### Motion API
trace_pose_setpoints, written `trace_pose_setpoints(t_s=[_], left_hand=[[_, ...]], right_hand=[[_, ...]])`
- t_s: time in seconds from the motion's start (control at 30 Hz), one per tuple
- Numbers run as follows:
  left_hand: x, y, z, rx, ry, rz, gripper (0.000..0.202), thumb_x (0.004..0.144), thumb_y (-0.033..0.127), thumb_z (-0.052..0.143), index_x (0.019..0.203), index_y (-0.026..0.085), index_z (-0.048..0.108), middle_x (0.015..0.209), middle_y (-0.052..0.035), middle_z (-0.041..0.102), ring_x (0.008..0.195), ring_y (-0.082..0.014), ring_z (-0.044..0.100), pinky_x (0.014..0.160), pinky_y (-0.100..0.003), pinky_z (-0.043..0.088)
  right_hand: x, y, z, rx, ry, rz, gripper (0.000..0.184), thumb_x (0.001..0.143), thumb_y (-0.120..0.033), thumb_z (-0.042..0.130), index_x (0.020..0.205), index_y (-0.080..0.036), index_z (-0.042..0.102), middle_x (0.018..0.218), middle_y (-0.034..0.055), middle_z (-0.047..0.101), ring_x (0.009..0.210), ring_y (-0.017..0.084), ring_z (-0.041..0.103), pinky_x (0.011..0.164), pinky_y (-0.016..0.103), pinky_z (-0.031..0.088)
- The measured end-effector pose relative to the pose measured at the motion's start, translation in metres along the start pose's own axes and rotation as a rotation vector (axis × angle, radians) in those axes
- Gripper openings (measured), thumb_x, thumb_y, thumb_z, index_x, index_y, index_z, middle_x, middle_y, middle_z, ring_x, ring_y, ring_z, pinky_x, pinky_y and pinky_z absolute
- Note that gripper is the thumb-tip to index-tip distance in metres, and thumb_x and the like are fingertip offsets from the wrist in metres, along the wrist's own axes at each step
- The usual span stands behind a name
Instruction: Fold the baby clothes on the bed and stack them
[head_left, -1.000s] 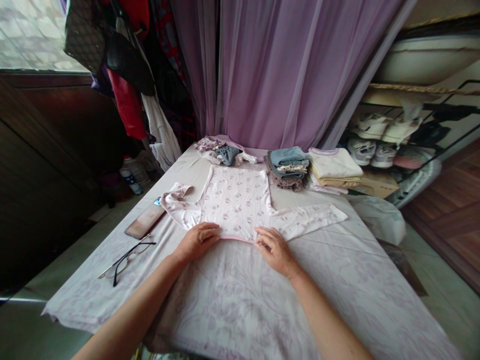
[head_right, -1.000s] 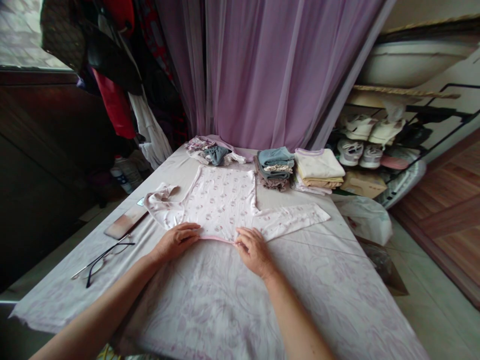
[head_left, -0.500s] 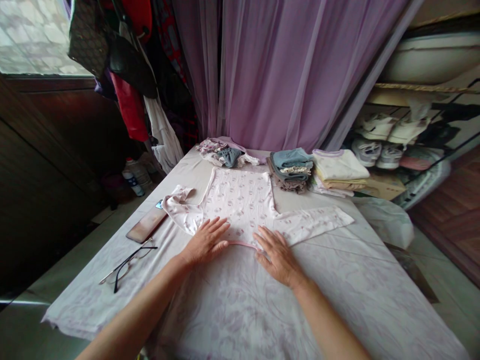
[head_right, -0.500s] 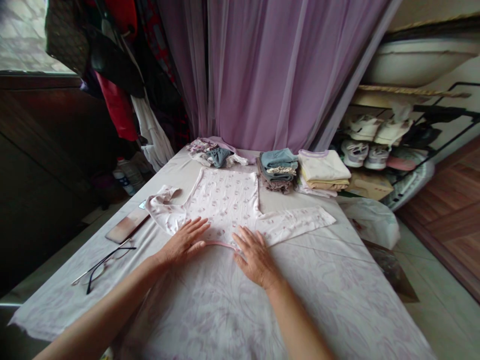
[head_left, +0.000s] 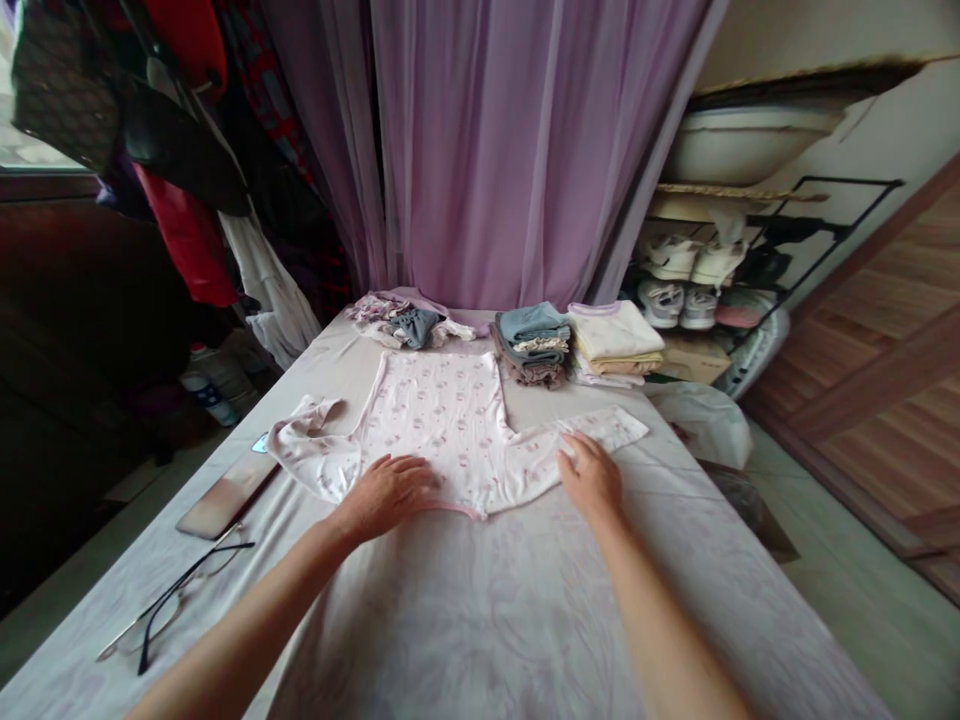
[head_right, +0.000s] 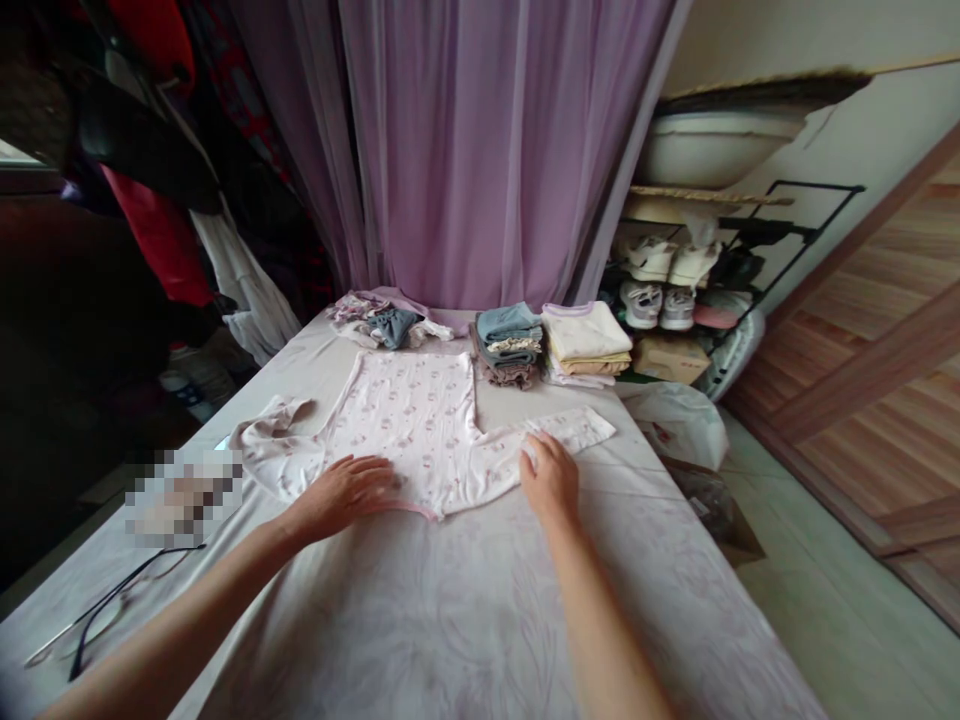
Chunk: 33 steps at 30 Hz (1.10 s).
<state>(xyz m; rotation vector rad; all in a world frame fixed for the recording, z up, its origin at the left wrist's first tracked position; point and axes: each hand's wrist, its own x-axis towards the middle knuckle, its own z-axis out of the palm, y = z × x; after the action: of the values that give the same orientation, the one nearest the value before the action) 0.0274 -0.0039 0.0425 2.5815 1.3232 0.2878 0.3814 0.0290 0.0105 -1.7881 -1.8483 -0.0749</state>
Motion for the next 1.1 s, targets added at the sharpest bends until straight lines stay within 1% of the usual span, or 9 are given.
trace_pose_setpoints(t_s=[0.13, 0.23, 0.37, 0.5, 0.6, 0.7, 0.83, 0.97, 1.1], left_hand=[[0.037, 0.011, -0.003, 0.012, -0.059, 0.03, 0.027, 0.095, 0.029, 0.045, 0.11, 0.028, 0.069, 0.119, -0.0033, 0.069, 0.111, -0.0199, 0.062, 0.096, -0.034, 0.046], [0.069, 0.019, -0.008, 0.084, -0.127, -0.077, 0.029, 0.094, 0.03, 0.045, 0.109, 0.03, 0.069, 0.109, -0.0021, 0.073, 0.101, -0.02, 0.067, 0.086, -0.031, 0.05], [0.12, 0.025, -0.013, 0.186, -0.214, -0.168, 0.031, 0.093, 0.031, 0.045, 0.113, 0.031, 0.068, 0.11, -0.003, 0.073, 0.099, -0.0226, 0.068, 0.083, -0.032, 0.051], [0.175, 0.026, -0.01, 0.257, -0.239, -0.162, 0.036, 0.093, 0.028, 0.044, 0.124, 0.034, 0.062, 0.117, -0.0036, 0.071, 0.105, -0.0239, 0.066, 0.084, -0.033, 0.051], [0.21, 0.023, -0.002, 0.326, -0.218, -0.088, 0.044, 0.092, 0.022, 0.043, 0.133, 0.035, 0.056, 0.115, -0.0058, 0.07, 0.099, -0.024, 0.067, 0.079, -0.033, 0.052], [0.237, 0.018, 0.004, 0.377, -0.188, 0.037, 0.047, 0.087, 0.012, 0.046, 0.127, 0.032, 0.061, 0.105, -0.0078, 0.068, 0.09, -0.024, 0.067, 0.075, -0.033, 0.051], [0.263, 0.013, 0.006, 0.366, -0.149, 0.134, 0.032, 0.086, 0.01, 0.047, 0.103, 0.025, 0.071, 0.109, -0.0103, 0.065, 0.1, -0.0271, 0.062, 0.084, -0.04, 0.047], [0.279, 0.007, 0.006, 0.329, -0.134, 0.236, 0.023, 0.081, 0.007, 0.054, 0.082, 0.023, 0.071, 0.121, -0.0075, 0.062, 0.117, -0.0263, 0.052, 0.105, -0.044, 0.034], [0.289, -0.002, 0.003, 0.307, -0.148, 0.314, 0.025, 0.08, 0.009, 0.053, 0.076, 0.026, 0.07, 0.096, -0.0059, 0.07, 0.115, -0.024, 0.054, 0.114, -0.043, 0.023]], right_hand=[[0.019, 0.046, -0.023, -0.264, -0.048, 0.485, 0.052, 0.09, -0.04, 0.042, 0.126, -0.006, 0.059, 0.135, 0.0263, 0.05, 0.124, 0.038, 0.045, 0.095, 0.051, 0.038], [0.024, 0.063, -0.029, -0.285, -0.072, 0.63, 0.057, 0.091, -0.048, 0.042, 0.121, -0.004, 0.06, 0.136, 0.029, 0.047, 0.128, 0.041, 0.04, 0.094, 0.055, 0.036], [0.033, 0.073, -0.022, -0.26, -0.06, 0.639, 0.048, 0.088, -0.048, 0.049, 0.117, -0.012, 0.063, 0.129, 0.022, 0.054, 0.127, 0.036, 0.041, 0.095, 0.052, 0.034], [0.039, 0.081, -0.011, -0.243, -0.043, 0.54, 0.026, 0.086, -0.037, 0.051, 0.097, -0.02, 0.068, 0.114, 0.0128, 0.063, 0.119, 0.03, 0.047, 0.094, 0.048, 0.034], [0.039, 0.091, -0.002, -0.178, 0.079, 0.439, 0.021, 0.083, -0.032, 0.049, 0.084, -0.02, 0.066, 0.103, 0.0113, 0.066, 0.111, 0.029, 0.053, 0.092, 0.044, 0.036], [0.037, 0.098, 0.006, 0.039, 0.229, 0.39, 0.027, 0.082, -0.038, 0.045, 0.083, -0.019, 0.064, 0.092, 0.0119, 0.069, 0.092, 0.026, 0.061, 0.081, 0.037, 0.043], [0.037, 0.087, 0.007, 0.309, 0.349, 0.503, 0.041, 0.082, -0.054, 0.041, 0.089, -0.02, 0.063, 0.081, 0.0104, 0.07, 0.072, 0.024, 0.063, 0.062, 0.032, 0.045], [0.043, 0.053, -0.005, 0.618, 0.361, 0.538, 0.045, 0.077, -0.061, 0.048, 0.09, -0.019, 0.059, 0.074, 0.0075, 0.069, 0.064, 0.021, 0.063, 0.055, 0.03, 0.048], [0.051, 0.012, -0.028, 0.962, 0.273, 0.597, 0.049, 0.072, -0.063, 0.058, 0.092, -0.019, 0.055, 0.062, 0.0006, 0.063, 0.047, 0.017, 0.057, 0.042, 0.027, 0.047]])
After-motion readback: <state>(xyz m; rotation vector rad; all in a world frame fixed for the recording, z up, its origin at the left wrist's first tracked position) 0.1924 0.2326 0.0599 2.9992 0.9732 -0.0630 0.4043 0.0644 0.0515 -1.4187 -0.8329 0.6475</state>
